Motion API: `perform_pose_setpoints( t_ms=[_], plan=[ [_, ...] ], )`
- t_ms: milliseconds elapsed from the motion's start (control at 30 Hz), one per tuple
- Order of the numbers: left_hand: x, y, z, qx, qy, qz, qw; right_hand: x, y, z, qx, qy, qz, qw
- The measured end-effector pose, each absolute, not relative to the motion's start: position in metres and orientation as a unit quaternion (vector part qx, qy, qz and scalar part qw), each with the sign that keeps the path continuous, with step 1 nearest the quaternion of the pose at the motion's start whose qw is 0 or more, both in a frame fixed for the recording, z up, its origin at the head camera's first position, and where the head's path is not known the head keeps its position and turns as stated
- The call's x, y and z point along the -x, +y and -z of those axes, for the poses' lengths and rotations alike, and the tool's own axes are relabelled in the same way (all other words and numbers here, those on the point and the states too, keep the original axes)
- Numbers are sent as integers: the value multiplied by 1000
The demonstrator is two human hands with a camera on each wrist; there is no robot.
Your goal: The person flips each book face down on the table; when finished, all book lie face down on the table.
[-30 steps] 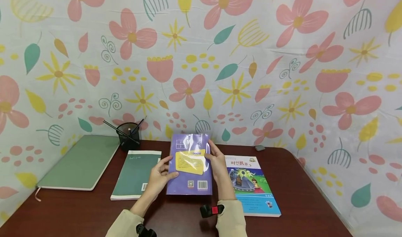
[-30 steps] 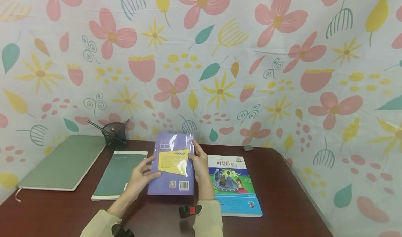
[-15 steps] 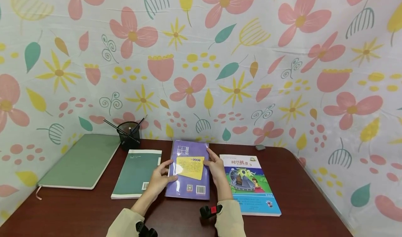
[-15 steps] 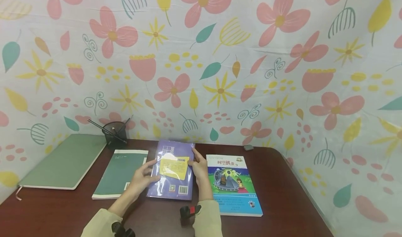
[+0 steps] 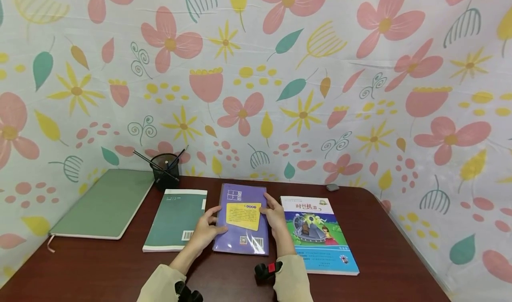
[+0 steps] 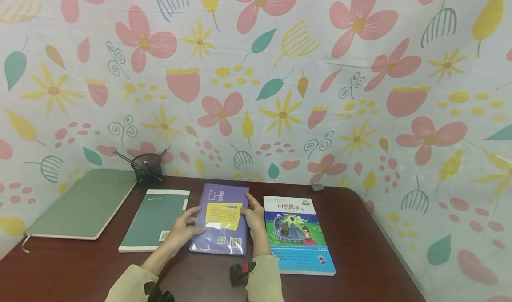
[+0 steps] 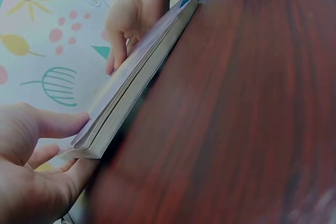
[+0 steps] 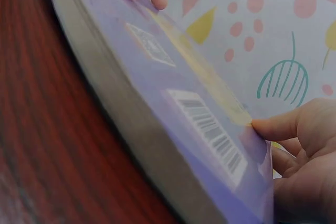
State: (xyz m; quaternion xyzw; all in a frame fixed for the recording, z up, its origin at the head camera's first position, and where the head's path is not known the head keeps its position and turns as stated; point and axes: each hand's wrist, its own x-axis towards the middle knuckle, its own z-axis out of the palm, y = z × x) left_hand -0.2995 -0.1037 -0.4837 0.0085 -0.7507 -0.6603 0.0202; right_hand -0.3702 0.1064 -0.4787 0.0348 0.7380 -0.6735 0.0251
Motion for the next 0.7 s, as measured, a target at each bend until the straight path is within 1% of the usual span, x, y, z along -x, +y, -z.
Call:
perform_pose_setpoints(
  t_ms=[267, 533, 600, 700],
  plan=[
    [297, -101, 481, 0, -779, 626, 40, 373, 104, 484, -39, 764, 644, -4],
    [295, -102, 478, 13, -840, 535, 95, 372, 103, 487, -42, 774, 631, -24],
    [294, -102, 477, 10, -841, 531, 104, 371, 101, 488, -42, 783, 620, -36],
    [292, -102, 476, 4, -843, 525, 114, 368, 96, 490, -40, 806, 586, -70]
  ],
)
